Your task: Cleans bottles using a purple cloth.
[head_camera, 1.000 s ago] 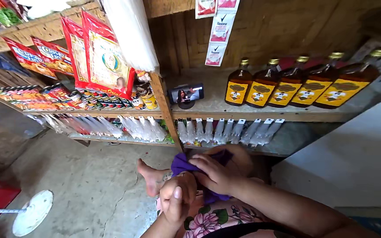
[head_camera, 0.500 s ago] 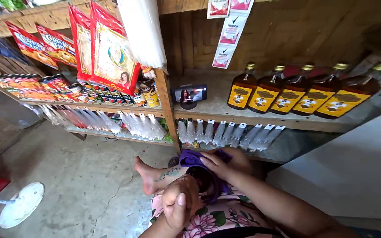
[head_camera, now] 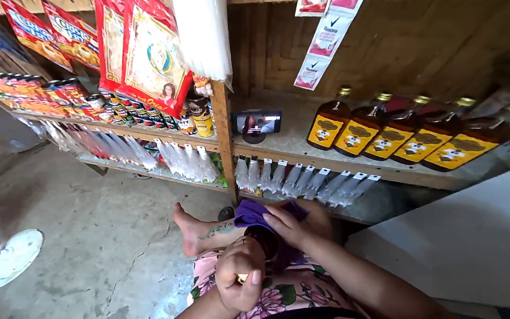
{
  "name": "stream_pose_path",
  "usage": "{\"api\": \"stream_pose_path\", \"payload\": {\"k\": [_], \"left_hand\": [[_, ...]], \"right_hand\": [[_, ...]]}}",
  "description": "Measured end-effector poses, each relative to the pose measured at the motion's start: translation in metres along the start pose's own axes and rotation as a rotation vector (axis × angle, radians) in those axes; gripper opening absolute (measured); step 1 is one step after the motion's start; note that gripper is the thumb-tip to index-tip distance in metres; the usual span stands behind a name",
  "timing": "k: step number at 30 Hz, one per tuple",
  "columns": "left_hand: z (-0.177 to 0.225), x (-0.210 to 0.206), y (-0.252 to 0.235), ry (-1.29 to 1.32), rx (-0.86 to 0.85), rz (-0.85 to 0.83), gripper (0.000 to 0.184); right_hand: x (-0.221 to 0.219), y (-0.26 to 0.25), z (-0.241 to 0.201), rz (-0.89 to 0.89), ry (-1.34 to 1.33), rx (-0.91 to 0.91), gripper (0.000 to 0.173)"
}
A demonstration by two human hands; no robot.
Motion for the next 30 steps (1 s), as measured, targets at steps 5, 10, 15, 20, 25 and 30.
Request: {"api": "stream_pose_path", "payload": {"k": [5, 10, 15, 20, 25, 30], "left_hand": [[0.006, -0.022, 0.015, -0.098, -0.092, -0.131, 0.026], [0.016, -0.053, 0.027, -0.211, -0.169, -0.289, 0.022], [0.021, -0.077, 0.039, -0.262, -0.249, -0.453, 0.022], [0.019, -0.080, 0.038, -0.281, -0.245, -0.465, 0.023], [0.021, -0.083, 0.040, -0.274, -0.240, -0.477, 0.025], [0.019, -0.089, 0.043, -0.265, -0.247, -0.496, 0.025]], "right_hand": [[-0.013, 0.000, -0.047, -0.198, 0.125, 0.331, 0.039], [-0.024, -0.008, -0.034, -0.450, -0.005, 0.286, 0.039], [-0.035, -0.018, 0.009, -0.633, -0.001, 0.041, 0.042], [-0.022, -0.024, 0.055, -0.453, 0.028, -0.112, 0.041], [-0.018, 0.003, -0.009, -0.408, 0.126, 0.117, 0.040], [-0.041, 0.023, -0.066, -0.619, 0.259, 0.346, 0.032]]}}
Point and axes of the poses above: each hand's wrist, its own y-axis away from the middle knuckle, its own x-axis out of the back of the hand, z = x × y, the point moved 10 cm from there along -y, towards the middle knuckle, and after that the axes turned 3 degrees about y, right-handed, at the moved point
